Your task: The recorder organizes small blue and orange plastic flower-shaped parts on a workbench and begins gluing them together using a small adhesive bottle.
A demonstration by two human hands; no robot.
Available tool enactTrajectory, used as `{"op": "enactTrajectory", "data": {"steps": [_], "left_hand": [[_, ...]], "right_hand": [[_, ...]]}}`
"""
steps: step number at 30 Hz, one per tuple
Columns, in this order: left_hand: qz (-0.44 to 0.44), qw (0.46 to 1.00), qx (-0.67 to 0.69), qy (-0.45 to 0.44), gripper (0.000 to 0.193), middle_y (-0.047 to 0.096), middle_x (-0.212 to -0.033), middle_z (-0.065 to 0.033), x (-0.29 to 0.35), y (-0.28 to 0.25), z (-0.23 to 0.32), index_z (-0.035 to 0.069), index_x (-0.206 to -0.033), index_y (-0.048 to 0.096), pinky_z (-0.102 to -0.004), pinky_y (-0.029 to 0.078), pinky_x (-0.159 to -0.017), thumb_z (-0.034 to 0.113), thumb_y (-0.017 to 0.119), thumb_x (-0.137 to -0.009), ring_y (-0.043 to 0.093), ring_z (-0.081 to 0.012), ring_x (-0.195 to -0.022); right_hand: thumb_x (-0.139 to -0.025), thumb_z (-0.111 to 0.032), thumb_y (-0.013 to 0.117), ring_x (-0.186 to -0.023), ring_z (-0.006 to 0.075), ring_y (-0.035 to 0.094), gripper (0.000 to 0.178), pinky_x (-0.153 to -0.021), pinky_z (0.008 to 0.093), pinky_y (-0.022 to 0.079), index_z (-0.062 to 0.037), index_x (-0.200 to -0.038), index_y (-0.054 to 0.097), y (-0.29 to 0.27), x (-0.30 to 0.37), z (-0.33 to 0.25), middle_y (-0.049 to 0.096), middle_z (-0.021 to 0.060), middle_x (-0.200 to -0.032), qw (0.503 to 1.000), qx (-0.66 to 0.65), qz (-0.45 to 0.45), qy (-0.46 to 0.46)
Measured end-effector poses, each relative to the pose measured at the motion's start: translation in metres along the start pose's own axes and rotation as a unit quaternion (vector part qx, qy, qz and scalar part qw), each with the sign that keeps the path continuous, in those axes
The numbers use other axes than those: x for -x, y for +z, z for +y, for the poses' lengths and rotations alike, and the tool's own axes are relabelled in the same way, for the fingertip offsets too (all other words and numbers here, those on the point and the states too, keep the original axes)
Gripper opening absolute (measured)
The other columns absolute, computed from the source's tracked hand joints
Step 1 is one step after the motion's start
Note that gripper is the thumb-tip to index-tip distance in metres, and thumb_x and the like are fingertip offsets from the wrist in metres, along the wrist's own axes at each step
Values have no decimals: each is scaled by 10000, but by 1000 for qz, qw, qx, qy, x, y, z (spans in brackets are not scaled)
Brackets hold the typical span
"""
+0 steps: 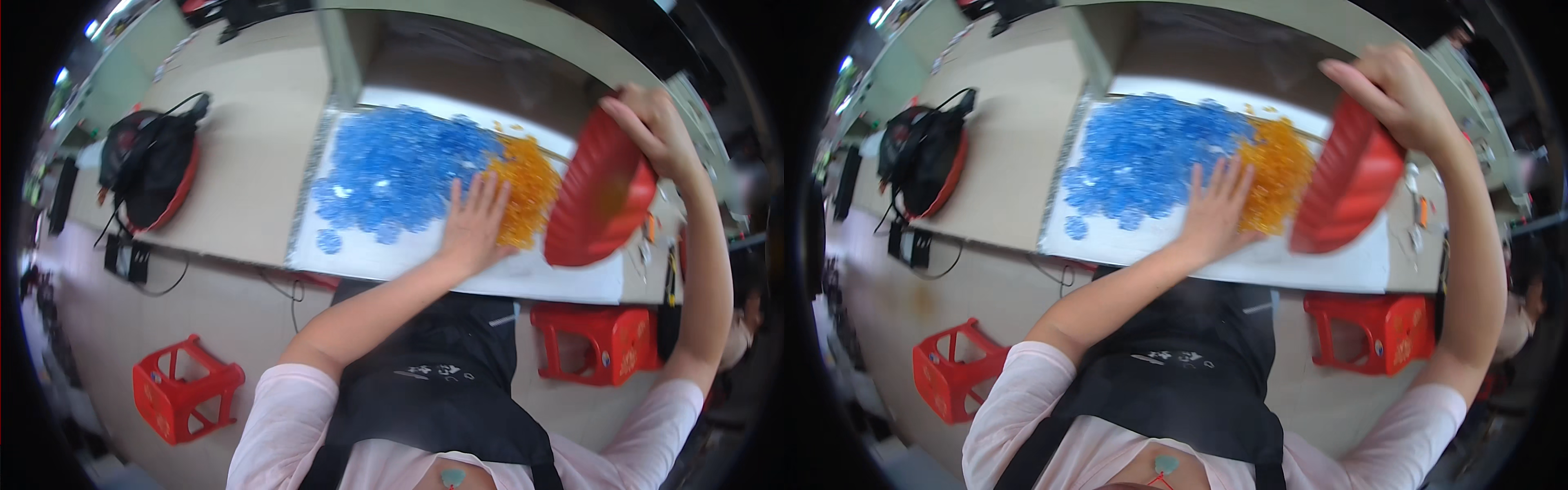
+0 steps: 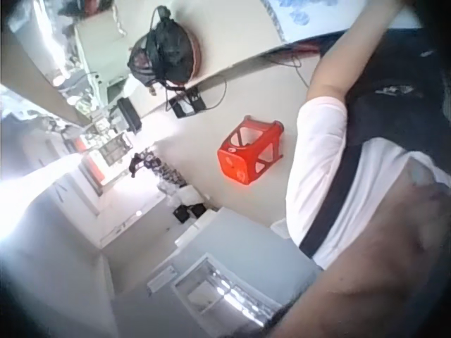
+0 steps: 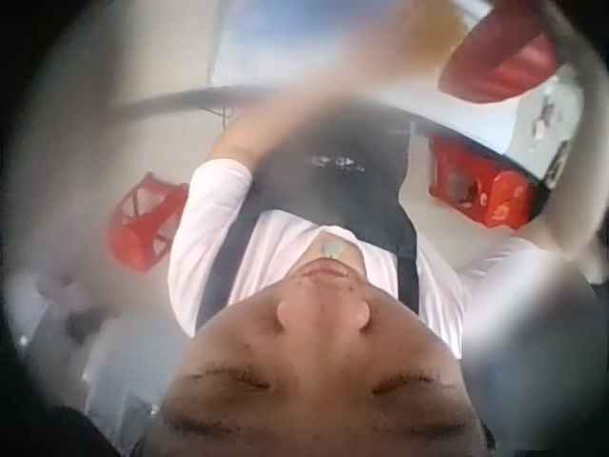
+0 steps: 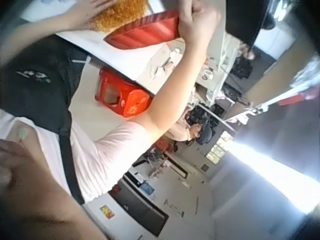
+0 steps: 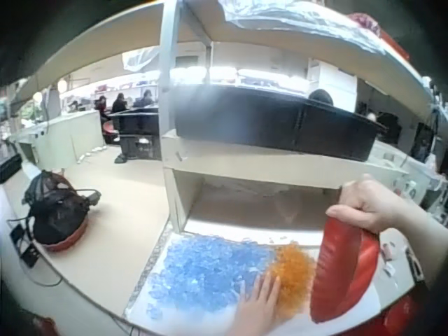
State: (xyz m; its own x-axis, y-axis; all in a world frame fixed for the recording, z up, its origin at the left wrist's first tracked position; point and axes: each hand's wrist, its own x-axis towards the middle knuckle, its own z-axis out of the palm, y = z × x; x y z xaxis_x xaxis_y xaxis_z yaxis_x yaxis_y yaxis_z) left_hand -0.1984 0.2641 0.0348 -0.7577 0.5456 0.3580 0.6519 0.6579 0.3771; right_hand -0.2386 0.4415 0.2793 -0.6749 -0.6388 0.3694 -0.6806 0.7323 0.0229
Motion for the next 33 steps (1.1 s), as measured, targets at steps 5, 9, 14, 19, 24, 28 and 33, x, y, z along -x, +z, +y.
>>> {"op": "enactTrajectory", "data": {"steps": [5, 9, 14, 19, 24, 28, 33], "left_hand": [[43, 997, 57, -2, 850, 241, -1385, -252, 20, -12, -9, -7, -1359, 249, -540, 102, -1051, 464, 613, -753, 210, -385, -1305], [106, 959, 256, 51, 756, 291, -1361, -243, 22, -37, -1, 7, -1373, 217, -466, 225, -1037, 392, 569, -826, 284, -353, -1275], [11, 565, 802, -196, 605, 378, -1333, -138, 60, -102, -23, 71, -1344, 317, -379, 339, -987, 383, 529, -869, 390, -250, -1213], [34, 418, 861, -289, 409, 558, -1164, -88, 109, -144, -79, 39, -1180, 489, -354, 410, -934, 273, 548, -850, 531, -184, -1069], [161, 491, 795, -319, 464, 513, -1218, -79, 149, -183, -108, 43, -1249, 422, -336, 386, -950, 287, 522, -868, 500, -191, -1105], [191, 583, 740, -276, 749, 387, -1324, -103, 148, -198, -123, 127, -1397, 127, -395, 339, -979, 465, 511, -851, 439, -233, -1162], [312, 309, 842, -313, 944, 296, -1319, -250, 136, -184, -235, 245, -1395, -123, -525, 350, -974, 484, 575, -806, 371, -387, -1205]], "right_hand": [[-860, -106, 488, -638, 299, 498, 217, -609, 347, 376, 39, -699, 504, -17, 8, -12, 510, 162, -681, 996, 62, -46, 54], [-904, -152, 384, -1089, 326, 515, 328, -941, 398, 357, 51, -1090, 562, -67, 103, 10, 564, 171, -1160, 979, 202, 27, -3], [-750, -155, 395, -496, 163, 263, 293, -589, 335, 278, -103, -478, 298, 10, 46, -91, 282, 41, -467, 927, -169, 328, -70], [-869, -248, 413, -642, 208, 388, 341, -763, 406, 341, -42, -598, 425, 84, 10, -114, 393, 55, -618, 905, -258, 333, -59], [-802, -115, 542, -1171, 257, 408, 546, -1006, 371, 288, -31, -1296, 325, 136, -28, -155, 356, 154, -1326, 845, -430, 263, 176], [-774, -73, 519, -1174, 235, 419, 610, -982, 347, 346, -49, -1340, 292, 157, -12, -150, 395, 126, -1300, 636, -700, 103, 308], [-760, -47, 484, -1143, 233, 452, 597, -960, 347, 380, -55, -1331, 311, 156, 19, -134, 440, 113, -1260, 568, -731, 108, 363]]}}
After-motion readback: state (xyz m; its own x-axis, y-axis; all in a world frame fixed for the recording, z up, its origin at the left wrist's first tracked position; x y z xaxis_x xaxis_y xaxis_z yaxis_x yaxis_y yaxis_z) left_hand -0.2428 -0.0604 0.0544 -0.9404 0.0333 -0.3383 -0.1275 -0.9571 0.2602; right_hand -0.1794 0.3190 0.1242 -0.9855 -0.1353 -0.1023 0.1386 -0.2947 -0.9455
